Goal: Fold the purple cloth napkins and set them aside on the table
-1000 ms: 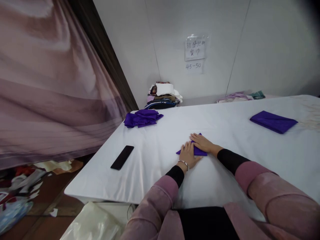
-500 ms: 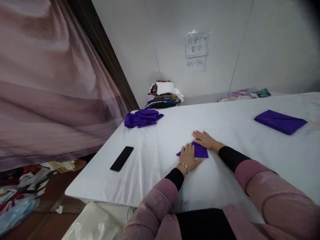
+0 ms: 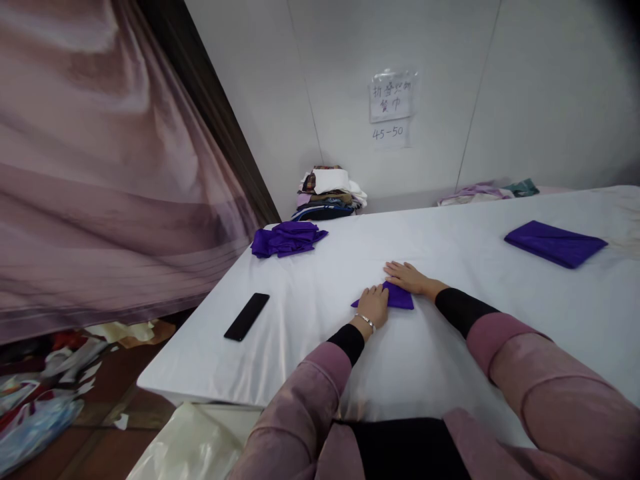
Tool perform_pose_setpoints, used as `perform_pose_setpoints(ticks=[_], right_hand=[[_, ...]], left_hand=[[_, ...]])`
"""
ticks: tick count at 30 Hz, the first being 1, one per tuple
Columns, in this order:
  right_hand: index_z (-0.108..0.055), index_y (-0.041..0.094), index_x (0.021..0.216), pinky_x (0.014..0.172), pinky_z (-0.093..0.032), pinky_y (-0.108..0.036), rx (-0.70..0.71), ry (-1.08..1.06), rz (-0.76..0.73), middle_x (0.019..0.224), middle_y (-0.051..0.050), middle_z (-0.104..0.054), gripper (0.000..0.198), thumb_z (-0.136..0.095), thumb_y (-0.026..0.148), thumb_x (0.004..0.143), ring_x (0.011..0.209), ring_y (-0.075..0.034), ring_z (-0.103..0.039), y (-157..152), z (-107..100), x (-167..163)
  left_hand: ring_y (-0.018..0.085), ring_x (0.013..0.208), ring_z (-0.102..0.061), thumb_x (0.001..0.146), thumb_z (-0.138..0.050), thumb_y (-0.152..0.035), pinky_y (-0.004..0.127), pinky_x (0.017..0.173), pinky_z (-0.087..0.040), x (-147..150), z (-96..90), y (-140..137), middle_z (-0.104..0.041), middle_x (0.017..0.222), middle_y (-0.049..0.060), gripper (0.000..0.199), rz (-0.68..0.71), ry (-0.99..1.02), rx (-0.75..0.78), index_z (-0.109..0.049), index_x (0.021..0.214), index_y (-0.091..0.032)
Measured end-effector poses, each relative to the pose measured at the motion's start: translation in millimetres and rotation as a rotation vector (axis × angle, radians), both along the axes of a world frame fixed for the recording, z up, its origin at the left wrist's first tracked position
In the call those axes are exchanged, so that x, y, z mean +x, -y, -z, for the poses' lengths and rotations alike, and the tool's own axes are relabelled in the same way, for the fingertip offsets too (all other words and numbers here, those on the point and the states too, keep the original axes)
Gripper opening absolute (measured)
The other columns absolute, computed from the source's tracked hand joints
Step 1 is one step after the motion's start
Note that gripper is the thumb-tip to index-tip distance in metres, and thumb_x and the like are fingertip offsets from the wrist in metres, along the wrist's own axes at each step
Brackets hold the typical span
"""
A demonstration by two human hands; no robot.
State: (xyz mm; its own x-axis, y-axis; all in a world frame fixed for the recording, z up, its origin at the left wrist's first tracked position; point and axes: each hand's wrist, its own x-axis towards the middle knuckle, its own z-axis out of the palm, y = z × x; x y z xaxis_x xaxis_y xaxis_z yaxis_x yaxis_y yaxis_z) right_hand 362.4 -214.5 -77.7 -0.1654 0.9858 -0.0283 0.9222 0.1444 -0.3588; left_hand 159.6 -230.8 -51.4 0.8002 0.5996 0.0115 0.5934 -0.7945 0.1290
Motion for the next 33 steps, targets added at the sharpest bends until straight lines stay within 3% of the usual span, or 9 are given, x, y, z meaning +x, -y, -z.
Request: perform_pose_setpoints(ticks=[3,5,10,14,18,22,27,30,33], right_hand=[[-0.038,0.029,0.139,0.109,-0.015,-0.053,-0.019,-0.039,-0.003,0.148,-0.003,-0.03,0.059,-0.022,0.057,0.089,0.137,-0.027,-0.019,-0.3,-1.6,2.4],[-0.038,0.032,0.139,0.109,-0.017,-0.051,-0.039,-0.062,-0.012,0.146,0.0,-0.034,0.058,-0.018,0.055,0.09,0.136,-0.027,-0.022,2.7,-2.7,4.6],[-0.045,0.03,0.135,0.106,-0.03,-0.046,-0.082,-0.3,0.066,0.138,0.0,-0.047,0.059,-0.015,0.055,0.091,0.127,-0.029,-0.04,28.4,-7.3,4.1],[-0.052,0.025,0.129,0.091,-0.047,-0.04,-0.134,-0.73,0.066,0.119,-0.005,-0.063,0.054,-0.037,0.056,0.087,0.106,-0.026,-0.059,50.5,-12.1,-3.6],[-0.057,0.021,0.119,0.07,-0.052,-0.035,-0.158,-0.779,0.167,0.092,-0.005,-0.069,0.05,-0.053,0.052,0.08,0.079,-0.021,-0.065,56.2,-13.1,-8.1],[-0.062,0.02,0.104,0.058,-0.049,-0.032,-0.158,-0.505,0.281,0.073,-0.004,-0.068,0.036,-0.051,0.045,0.08,0.063,-0.019,-0.063,54.8,-13.0,-12.7],[-0.064,0.022,0.091,0.065,-0.045,-0.035,0.007,-0.125,0.32,0.086,-0.009,-0.067,0.026,-0.047,0.041,0.083,0.079,-0.025,-0.061,62.3,-15.7,-26.0],[-0.063,0.022,0.089,0.066,-0.044,-0.034,0.099,0.028,0.282,0.09,-0.009,-0.066,0.03,-0.039,0.041,0.087,0.084,-0.024,-0.06,69.3,-13.4,-31.6],[-0.064,0.022,0.091,0.069,-0.044,-0.034,0.159,0.043,0.267,0.09,-0.009,-0.065,0.034,-0.037,0.042,0.089,0.088,-0.024,-0.058,73.3,-8.3,-30.9]], left_hand=[[0.023,0.129,-0.034,0.08,-0.044,-0.013,0.037,0.109,-0.027,-1.9,-9.0,-10.8,-0.051,0.131,0.008,0.041,-0.023,0.121,-0.226,-0.055,0.119,-0.016],[0.021,0.125,-0.041,0.079,-0.043,-0.014,0.035,0.108,-0.03,-3.8,-18.7,-24.8,-0.058,0.123,0.005,0.035,-0.089,0.193,-0.395,-0.062,0.109,-0.019],[0.021,0.087,-0.064,0.079,-0.048,-0.023,0.031,0.079,-0.051,-15.7,-40.1,-68.1,-0.07,0.09,0.005,0.022,-0.261,0.218,-0.619,-0.067,0.086,-0.017],[0.019,0.072,-0.066,0.08,-0.05,-0.025,0.03,0.065,-0.054,-29.3,-42.8,-85.6,-0.071,0.086,0.005,0.022,-0.35,0.258,-0.771,-0.065,0.092,-0.015],[0.018,0.069,-0.067,0.081,-0.051,-0.024,0.029,0.063,-0.055,-34.9,-34.8,-86.3,-0.071,0.083,0.006,0.022,-0.389,0.244,-0.857,-0.066,0.093,-0.014],[0.019,0.076,-0.067,0.078,-0.057,-0.022,0.028,0.069,-0.054,-33.3,-23.3,-82.4,-0.071,0.088,0.005,0.019,-0.44,0.22,-0.779,-0.067,0.092,-0.015],[0.026,0.106,-0.057,0.081,-0.054,-0.026,0.037,0.088,-0.048,-27.3,-14.8,-65.2,-0.06,0.119,0.011,0.038,-0.471,0.236,-0.506,-0.056,0.118,-0.015],[0.023,0.128,-0.037,0.087,-0.046,-0.032,0.038,0.107,-0.03,-20.6,-9.6,-47.8,-0.043,0.139,0.008,0.044,-0.293,0.253,-0.293,-0.044,0.13,-0.021],[0.02,0.137,-0.021,0.091,-0.037,-0.043,0.041,0.112,-0.018,-13.6,0.1,-35.0,-0.028,0.149,0.004,0.05,-0.027,0.142,-0.107,-0.035,0.137,-0.024]])
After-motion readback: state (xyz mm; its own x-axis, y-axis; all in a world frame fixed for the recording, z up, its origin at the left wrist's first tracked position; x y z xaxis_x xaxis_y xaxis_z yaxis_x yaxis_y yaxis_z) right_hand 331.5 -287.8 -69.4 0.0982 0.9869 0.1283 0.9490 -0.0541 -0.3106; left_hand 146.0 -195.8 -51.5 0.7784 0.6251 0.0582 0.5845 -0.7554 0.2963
